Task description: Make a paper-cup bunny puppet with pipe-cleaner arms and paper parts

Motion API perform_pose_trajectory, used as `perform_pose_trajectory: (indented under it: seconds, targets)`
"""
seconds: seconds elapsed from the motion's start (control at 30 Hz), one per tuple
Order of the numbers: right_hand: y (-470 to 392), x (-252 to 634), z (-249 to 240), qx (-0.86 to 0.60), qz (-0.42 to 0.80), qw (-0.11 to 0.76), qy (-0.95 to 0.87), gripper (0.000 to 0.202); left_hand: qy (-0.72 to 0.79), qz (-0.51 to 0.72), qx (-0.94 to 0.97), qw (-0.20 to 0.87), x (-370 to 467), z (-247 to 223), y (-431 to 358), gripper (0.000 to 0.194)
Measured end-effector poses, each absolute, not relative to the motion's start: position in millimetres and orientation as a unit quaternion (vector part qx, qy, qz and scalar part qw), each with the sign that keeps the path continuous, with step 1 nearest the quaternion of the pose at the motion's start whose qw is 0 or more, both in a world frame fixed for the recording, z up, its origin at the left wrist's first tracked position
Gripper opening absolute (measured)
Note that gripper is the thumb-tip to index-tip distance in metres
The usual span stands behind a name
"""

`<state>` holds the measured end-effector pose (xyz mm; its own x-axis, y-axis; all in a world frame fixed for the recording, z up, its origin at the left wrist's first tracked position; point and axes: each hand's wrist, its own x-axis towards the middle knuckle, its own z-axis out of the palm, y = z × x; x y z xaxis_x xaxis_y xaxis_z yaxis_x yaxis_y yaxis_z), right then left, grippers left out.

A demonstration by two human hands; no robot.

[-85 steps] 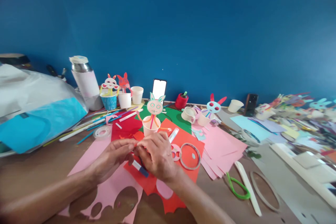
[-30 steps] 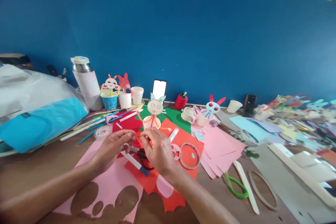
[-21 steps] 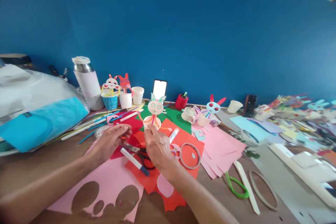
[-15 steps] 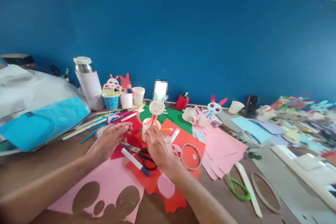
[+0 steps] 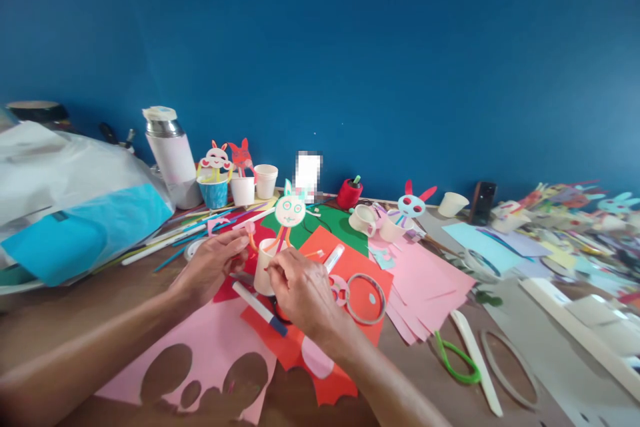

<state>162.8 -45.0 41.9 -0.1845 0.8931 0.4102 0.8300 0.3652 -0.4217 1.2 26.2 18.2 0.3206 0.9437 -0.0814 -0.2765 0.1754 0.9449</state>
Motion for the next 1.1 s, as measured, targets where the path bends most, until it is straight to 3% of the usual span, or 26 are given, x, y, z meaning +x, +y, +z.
perform_pose_trajectory:
  seconds: [0.57,0.83,1.1]
  targets:
    - [-34,159,45,-0.553,0.061,0.269,-0.786,0.012,0.356,0.477,0.452,0.664,1,19,33,0.018]
    - [-13,159,64,-0.521,0.156,0.375,-0.750,0.012,0.362,0.490,0.447,0.655,-3,18,44,0.017]
    - [25,144,68,-0.530,0.264,0.416,-0.690,0.019,0.340,0.500,0.444,0.661,-4,16,45,0.020]
